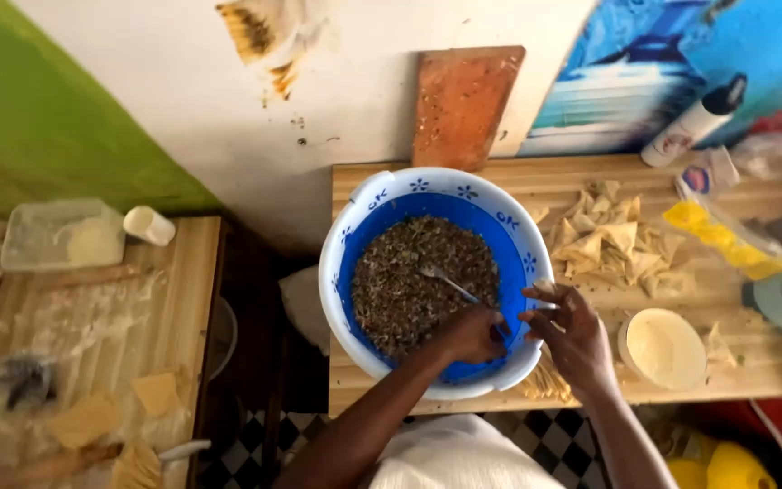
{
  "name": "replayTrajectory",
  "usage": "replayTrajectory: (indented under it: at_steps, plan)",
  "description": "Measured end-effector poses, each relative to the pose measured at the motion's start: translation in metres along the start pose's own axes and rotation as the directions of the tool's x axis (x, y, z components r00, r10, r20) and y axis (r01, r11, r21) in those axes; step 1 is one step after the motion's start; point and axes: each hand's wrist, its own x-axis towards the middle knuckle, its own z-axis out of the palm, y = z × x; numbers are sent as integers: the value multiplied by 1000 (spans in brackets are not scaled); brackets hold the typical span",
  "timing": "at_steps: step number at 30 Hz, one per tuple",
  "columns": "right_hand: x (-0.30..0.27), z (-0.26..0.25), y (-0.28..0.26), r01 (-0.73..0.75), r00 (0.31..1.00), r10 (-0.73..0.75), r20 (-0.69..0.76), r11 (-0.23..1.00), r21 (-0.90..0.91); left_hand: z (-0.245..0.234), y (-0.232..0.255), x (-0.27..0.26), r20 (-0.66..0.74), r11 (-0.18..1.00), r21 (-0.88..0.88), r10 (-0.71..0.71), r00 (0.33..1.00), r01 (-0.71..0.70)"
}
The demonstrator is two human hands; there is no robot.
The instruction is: The person repeatedly folds square pastry sheets into cones, scoops a dark filling into each cone with a spoon, and seals them into triangular samosas. The finished samosas are placed on a wooden counter. A second person is visible frying samosas in a pan nearby.
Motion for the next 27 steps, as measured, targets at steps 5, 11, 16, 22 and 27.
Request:
replayTrajectory:
  at_steps: [5, 11, 16, 22, 27]
  plan:
    - [2, -10, 4, 29, 998, -25, -54, 997, 74, -36, -9, 41, 171, 975, 222, -28, 985, -11]
    - [-14, -21, 14, 16, 994, 0, -112, 989, 148, -29, -13, 41, 321, 913, 399, -56, 945, -81]
    - [-25, -29, 25, -41, 984, 70, -166, 985, 168, -21, -10, 47, 452, 816, 538, -67, 889, -212]
    - [-29, -33, 2, 11, 983, 15, -186, 990, 138, -83, 102, 40, 408, 889, 427, -24, 913, -167]
    - [-25, -17, -37, 99, 980, -136, 144, 965, 244, -97, 167, 18, 71, 981, -59, 191, 979, -187]
